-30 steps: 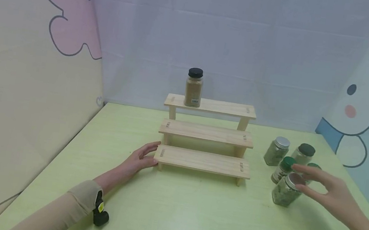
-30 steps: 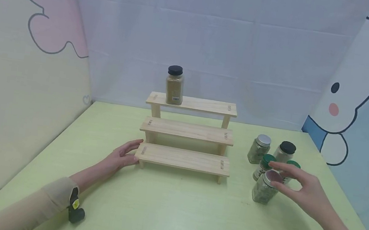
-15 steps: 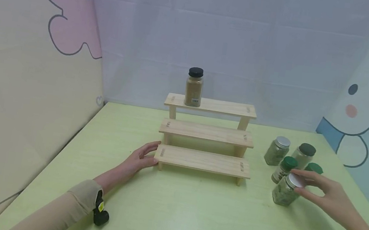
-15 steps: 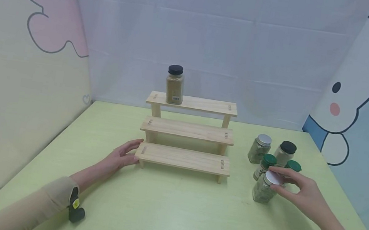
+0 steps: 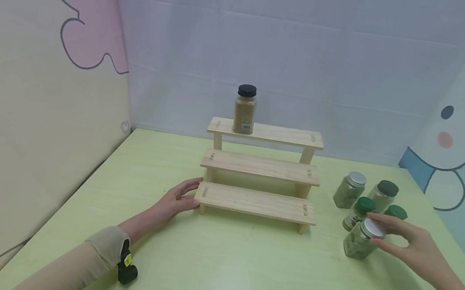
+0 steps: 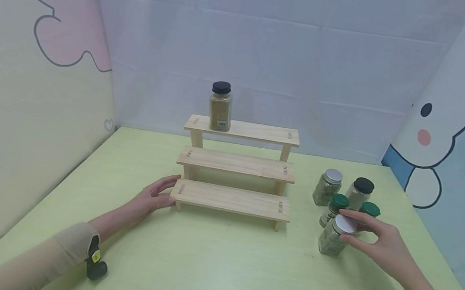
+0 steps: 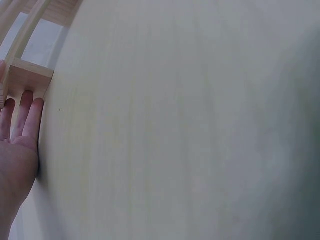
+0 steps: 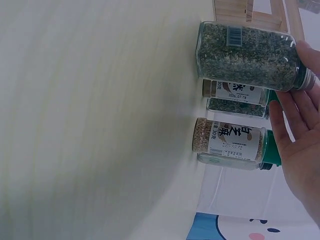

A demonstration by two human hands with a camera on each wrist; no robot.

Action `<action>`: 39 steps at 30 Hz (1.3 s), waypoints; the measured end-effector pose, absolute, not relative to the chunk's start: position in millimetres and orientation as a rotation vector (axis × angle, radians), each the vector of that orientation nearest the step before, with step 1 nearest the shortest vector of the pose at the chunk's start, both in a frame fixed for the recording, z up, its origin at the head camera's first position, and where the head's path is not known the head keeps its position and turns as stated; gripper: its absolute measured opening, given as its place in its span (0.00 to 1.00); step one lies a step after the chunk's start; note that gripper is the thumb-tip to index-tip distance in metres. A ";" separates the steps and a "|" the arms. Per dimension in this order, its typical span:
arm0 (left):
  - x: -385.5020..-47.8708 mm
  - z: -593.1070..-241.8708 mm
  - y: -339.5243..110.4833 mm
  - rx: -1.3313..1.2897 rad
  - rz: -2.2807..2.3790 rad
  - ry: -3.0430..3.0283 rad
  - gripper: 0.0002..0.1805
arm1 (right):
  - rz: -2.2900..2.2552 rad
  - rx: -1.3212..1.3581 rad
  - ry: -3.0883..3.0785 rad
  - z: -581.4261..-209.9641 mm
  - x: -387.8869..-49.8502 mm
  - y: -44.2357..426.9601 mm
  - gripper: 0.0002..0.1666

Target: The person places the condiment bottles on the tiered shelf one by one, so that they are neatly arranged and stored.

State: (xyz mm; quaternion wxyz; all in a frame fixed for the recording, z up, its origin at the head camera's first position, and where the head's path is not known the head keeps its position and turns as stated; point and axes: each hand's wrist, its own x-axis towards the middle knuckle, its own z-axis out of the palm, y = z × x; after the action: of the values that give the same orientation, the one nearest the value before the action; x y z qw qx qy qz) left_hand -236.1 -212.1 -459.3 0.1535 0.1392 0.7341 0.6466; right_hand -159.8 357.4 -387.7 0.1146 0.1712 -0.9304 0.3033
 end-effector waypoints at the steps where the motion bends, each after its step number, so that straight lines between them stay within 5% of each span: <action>1: -235.9 -459.1 -212.1 0.398 1.854 2.105 0.36 | 0.885 0.493 -2.729 -387.2 -159.9 357.3 0.31; 21: -232.5 -455.7 -211.4 0.392 1.869 2.093 0.36 | 0.841 0.484 -2.701 -374.8 -165.2 347.8 0.30; 39: -234.1 -457.9 -211.9 0.395 1.867 2.097 0.35 | 0.776 0.505 -2.656 -321.8 -184.7 335.6 0.32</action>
State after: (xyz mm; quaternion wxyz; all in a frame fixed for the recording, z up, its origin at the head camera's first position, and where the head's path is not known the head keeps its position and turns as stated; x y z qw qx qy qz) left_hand -234.1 -211.9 -457.9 0.1528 0.1376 0.7309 0.6507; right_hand -184.7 335.6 -321.8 0.1637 0.1771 -0.9315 0.2723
